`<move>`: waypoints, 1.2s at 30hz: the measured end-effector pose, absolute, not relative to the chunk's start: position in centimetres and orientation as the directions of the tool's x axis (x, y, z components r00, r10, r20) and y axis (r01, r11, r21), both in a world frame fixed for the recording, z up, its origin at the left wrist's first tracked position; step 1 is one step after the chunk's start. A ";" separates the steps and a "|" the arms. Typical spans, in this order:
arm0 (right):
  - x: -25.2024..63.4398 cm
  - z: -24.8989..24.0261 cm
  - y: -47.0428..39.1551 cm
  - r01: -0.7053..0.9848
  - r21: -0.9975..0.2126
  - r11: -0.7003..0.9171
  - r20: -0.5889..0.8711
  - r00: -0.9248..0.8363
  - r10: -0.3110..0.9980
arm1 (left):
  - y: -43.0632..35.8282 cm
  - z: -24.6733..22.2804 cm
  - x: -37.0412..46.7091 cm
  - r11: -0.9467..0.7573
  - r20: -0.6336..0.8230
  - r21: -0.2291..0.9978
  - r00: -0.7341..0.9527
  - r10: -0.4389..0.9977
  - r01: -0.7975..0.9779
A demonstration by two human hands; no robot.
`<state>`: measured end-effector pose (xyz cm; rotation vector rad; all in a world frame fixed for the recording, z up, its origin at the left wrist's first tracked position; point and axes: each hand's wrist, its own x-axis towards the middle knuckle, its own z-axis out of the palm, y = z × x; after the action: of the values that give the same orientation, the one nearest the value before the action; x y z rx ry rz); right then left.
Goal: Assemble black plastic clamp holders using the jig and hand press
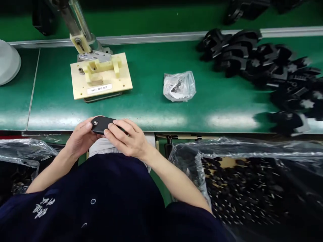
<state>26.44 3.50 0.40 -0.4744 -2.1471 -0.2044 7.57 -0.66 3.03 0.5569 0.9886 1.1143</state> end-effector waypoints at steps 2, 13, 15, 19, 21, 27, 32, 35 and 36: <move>26.5 -0.2 3.0 0.446 -0.103 0.889 0.828 -0.457 0.325 | -0.4 3.3 8.0 0.383 -0.381 0.784 0.107 0.918 -0.488; 26.5 -1.6 -0.7 0.519 -0.478 0.708 0.738 -0.200 0.645 | -0.3 2.3 7.7 0.278 -0.440 0.828 -0.257 0.860 -0.486; 26.7 -1.5 -0.8 0.552 -0.472 0.687 0.736 -0.181 0.652 | 0.0 2.4 7.7 0.244 -0.413 0.845 -0.291 0.863 -0.475; 27.4 -1.3 -0.8 0.583 -0.393 0.711 0.724 -0.280 0.630 | -0.6 3.3 7.9 0.555 -0.604 0.708 0.032 0.796 -0.436; 27.8 -1.2 -0.7 0.574 -0.405 0.712 0.722 -0.277 0.634 | -0.8 3.9 7.3 0.558 -0.622 0.682 0.026 0.783 -0.473; 28.6 -1.1 -0.6 0.552 -0.517 0.654 0.731 -0.112 0.673 | -0.2 5.2 5.0 0.193 -0.416 0.844 -0.386 0.823 -0.500; 27.7 -0.8 -0.7 0.529 -0.411 0.742 0.766 -0.240 0.596 | -1.0 4.9 6.8 0.586 -0.652 0.676 0.008 0.758 -0.446; 29.3 -0.4 0.2 0.523 -0.476 0.707 0.763 -0.154 0.628 | -1.3 4.7 5.9 0.469 -0.570 0.738 -0.075 0.818 -0.486; 30.4 -0.2 0.7 0.533 -0.544 0.647 0.731 -0.077 0.678 | -1.3 4.5 5.1 0.390 -0.518 0.778 -0.151 0.842 -0.492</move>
<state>30.41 0.71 -0.23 -0.9858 -1.7378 0.1595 5.13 -1.25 4.54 0.3679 1.2466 1.2092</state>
